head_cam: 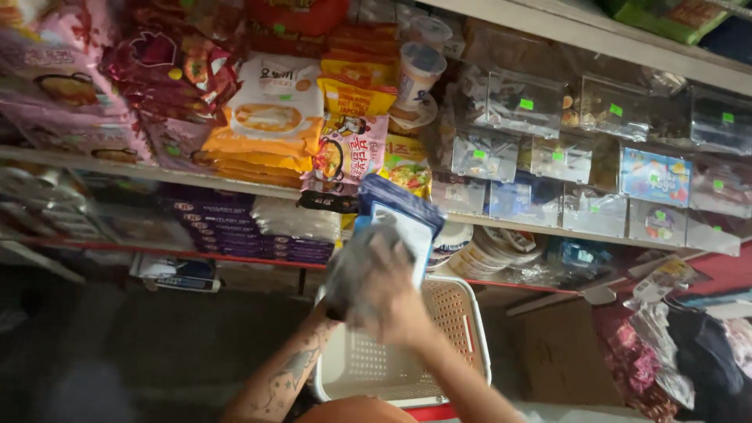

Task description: The person picks up packaged grocery items from a store shelf, wipes them with a cloth, and places them into a shopping basket.

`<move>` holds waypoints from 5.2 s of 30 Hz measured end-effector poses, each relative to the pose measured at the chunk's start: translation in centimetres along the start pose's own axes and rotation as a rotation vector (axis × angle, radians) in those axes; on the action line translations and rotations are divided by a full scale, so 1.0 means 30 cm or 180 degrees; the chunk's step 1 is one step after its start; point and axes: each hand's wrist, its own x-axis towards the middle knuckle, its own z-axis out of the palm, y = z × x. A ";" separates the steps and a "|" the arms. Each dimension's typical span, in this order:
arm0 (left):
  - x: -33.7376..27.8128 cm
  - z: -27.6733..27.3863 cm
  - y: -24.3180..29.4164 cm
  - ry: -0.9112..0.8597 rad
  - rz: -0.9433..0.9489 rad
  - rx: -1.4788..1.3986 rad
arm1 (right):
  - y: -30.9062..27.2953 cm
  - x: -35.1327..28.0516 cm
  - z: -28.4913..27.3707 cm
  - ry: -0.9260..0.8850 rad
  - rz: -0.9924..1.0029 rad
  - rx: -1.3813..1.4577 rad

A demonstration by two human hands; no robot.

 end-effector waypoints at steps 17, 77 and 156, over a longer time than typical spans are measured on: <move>-0.031 0.252 0.044 0.0518 0.0503 0.1658 | -0.038 -0.254 0.044 0.0750 0.2035 0.0618; -0.064 0.323 -0.051 0.0941 0.0549 0.1766 | 0.261 0.026 -0.092 0.0786 0.1008 0.0470; 0.069 -0.086 -0.397 0.0866 -0.0092 -0.0179 | -0.015 -0.335 -0.037 0.0828 0.1505 0.1073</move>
